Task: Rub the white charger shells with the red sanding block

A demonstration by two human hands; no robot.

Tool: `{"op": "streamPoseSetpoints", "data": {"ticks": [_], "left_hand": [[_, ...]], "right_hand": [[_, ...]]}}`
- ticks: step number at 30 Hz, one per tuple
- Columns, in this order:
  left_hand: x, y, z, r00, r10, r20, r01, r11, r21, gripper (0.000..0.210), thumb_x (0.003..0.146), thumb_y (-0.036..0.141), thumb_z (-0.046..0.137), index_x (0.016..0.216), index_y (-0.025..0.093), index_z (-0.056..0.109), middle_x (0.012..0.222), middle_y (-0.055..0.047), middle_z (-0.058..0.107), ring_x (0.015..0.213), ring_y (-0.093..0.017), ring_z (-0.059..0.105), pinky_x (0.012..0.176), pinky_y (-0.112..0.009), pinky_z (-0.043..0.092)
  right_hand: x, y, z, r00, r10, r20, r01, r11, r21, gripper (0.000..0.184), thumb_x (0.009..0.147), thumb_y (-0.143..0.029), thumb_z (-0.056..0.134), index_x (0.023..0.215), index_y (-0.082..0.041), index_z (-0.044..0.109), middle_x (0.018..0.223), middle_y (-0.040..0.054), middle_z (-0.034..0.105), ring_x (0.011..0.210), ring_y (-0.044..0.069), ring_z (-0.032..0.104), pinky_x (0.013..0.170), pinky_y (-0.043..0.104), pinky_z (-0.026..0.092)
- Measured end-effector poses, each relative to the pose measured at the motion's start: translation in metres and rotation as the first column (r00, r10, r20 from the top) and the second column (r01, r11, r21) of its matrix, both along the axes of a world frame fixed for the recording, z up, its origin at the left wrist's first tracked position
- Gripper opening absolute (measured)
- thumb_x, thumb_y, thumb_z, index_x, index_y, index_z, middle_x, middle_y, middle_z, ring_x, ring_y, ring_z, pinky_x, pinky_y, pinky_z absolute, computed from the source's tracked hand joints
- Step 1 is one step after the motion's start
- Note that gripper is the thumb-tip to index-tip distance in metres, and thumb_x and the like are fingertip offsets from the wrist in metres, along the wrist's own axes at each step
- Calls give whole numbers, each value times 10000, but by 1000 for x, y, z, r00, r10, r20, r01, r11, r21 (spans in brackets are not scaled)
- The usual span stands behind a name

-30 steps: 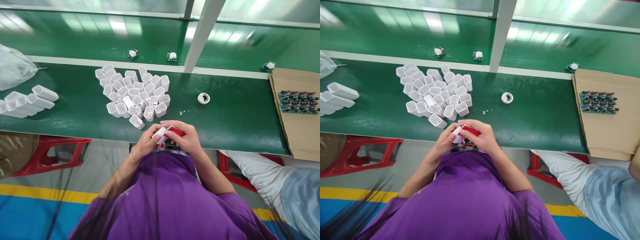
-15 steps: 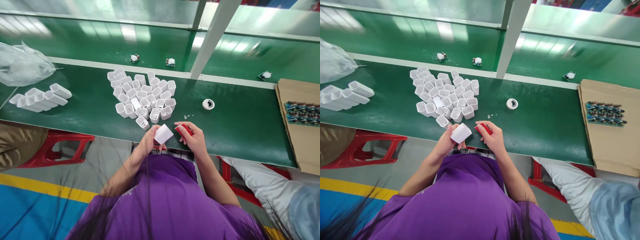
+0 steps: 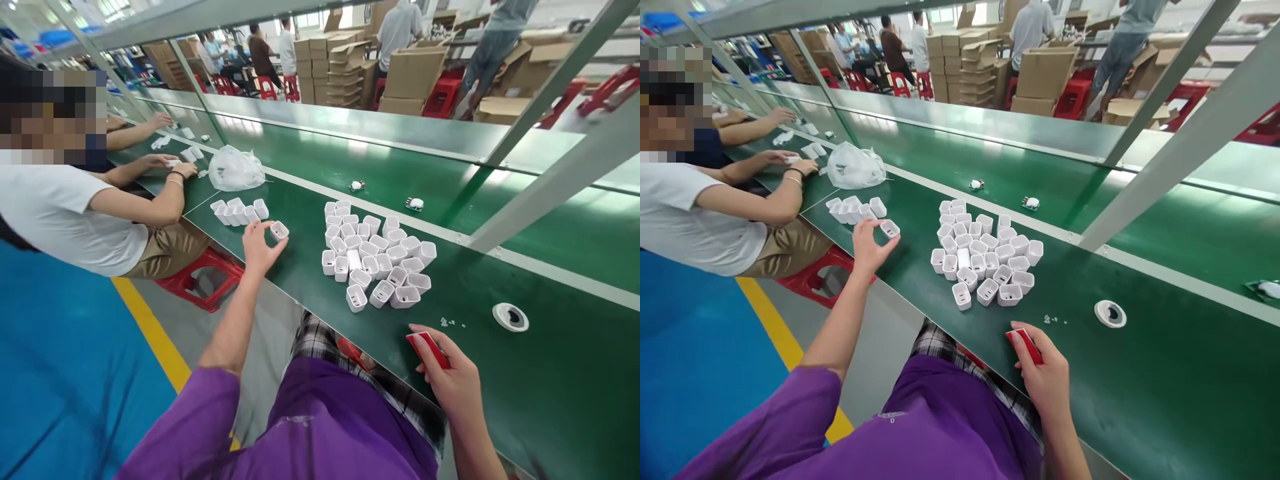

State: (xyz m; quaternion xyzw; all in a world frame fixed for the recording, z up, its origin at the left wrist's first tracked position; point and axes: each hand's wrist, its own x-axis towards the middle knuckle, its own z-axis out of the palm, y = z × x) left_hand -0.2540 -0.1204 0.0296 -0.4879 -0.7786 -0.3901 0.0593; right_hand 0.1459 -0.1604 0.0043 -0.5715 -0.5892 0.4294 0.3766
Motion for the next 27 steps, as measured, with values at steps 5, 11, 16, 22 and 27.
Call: {"op": "streamPoseSetpoints", "data": {"ticks": [5,11,16,22,27], "left_hand": [[-48,44,14,988,31,-152,-57,984,-168,335,797,352,735,1090,197,682,1597,-152,363,1523,-437,157,1210,-629,144],[-83,67,22,987,82,-136,-118,950,-288,409,768,343,735,1135,170,685,1628,-198,269,1535,-457,123,1214,-679,44],[-72,74,20,995,21,-98,-39,982,-187,660,773,332,670,1369,75,547,1600,-250,310,1536,-429,160,1247,-612,88],[-10,109,14,844,-476,247,527,820,-221,784,715,294,644,1459,135,453,1584,-160,411,1492,-314,342,1241,-492,265],[18,137,13,789,-478,385,583,781,-225,676,656,288,698,1311,170,585,1380,-147,633,1290,-314,590,1060,-449,499]], "right_hand": [[-6,-3,5,998,-69,-11,69,998,1,366,803,-567,678,931,-240,780,650,16,706,391,142,541,394,285,489],[-7,-2,6,998,-64,-29,63,998,-15,342,810,-553,681,921,-243,770,596,2,669,387,147,519,421,305,495],[-6,-1,7,999,-26,-30,25,999,-36,340,830,-541,658,917,-229,763,617,6,671,402,145,521,454,313,516],[-7,2,14,1000,3,-7,-4,997,-81,362,822,-524,634,911,-193,750,767,43,735,419,114,531,434,274,499],[-6,3,12,1000,16,-16,-17,997,-79,400,824,-533,608,938,-173,740,868,75,753,447,106,544,423,259,484]]}}
